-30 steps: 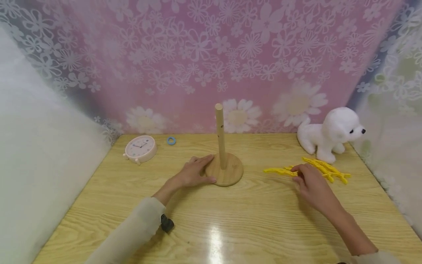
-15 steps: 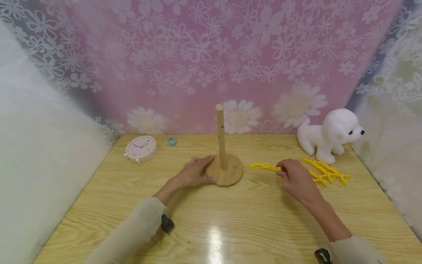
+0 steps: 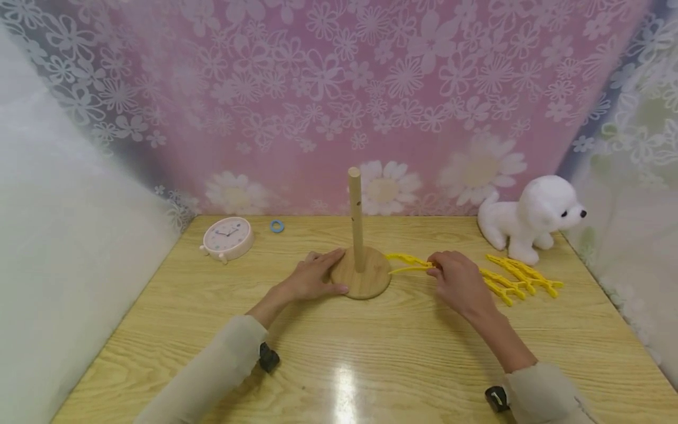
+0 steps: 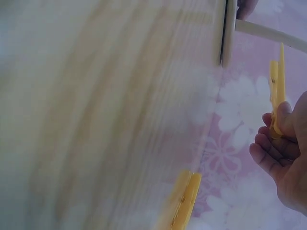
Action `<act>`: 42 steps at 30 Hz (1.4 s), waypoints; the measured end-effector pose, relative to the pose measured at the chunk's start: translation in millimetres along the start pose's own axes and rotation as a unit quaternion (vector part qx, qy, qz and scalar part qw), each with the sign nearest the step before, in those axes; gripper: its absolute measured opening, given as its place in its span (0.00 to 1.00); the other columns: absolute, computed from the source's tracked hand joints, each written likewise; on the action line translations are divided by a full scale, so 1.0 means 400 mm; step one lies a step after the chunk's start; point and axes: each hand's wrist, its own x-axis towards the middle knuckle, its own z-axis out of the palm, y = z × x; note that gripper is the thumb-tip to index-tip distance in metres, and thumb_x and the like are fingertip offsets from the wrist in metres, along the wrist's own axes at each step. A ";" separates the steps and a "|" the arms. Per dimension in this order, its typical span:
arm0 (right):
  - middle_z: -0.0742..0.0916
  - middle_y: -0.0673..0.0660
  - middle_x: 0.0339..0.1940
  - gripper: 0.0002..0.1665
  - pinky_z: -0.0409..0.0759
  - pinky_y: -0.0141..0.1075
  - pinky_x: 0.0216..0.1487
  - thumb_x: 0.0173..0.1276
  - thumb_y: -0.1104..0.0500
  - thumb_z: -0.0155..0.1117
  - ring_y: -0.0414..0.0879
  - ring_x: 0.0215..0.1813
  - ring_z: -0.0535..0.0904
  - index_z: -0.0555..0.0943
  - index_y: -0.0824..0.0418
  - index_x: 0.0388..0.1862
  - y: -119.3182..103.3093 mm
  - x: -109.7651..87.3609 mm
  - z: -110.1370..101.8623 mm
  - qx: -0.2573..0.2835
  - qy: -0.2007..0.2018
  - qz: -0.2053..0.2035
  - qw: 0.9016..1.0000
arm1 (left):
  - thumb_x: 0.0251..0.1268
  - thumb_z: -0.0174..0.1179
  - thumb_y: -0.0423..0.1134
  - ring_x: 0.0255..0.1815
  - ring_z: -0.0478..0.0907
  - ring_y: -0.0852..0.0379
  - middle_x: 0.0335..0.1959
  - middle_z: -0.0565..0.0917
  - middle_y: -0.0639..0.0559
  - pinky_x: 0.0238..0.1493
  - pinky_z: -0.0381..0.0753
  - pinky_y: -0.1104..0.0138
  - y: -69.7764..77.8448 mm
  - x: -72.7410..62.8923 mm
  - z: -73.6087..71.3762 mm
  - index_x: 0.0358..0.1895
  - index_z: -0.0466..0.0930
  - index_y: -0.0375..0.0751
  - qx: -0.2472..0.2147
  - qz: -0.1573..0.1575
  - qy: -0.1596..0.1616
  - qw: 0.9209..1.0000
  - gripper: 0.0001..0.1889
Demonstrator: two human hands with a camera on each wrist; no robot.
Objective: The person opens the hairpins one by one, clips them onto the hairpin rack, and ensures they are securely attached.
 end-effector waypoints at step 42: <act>0.92 0.65 0.36 0.10 0.79 0.37 0.28 0.69 0.69 0.69 0.43 0.26 0.80 0.89 0.73 0.47 -0.059 0.129 0.161 0.108 -0.074 0.065 0.989 | 0.66 0.64 0.69 0.73 0.62 0.50 0.85 0.55 0.61 0.69 0.63 0.43 0.001 -0.004 -0.003 0.86 0.50 0.57 -0.001 0.007 0.001 1.000 0.51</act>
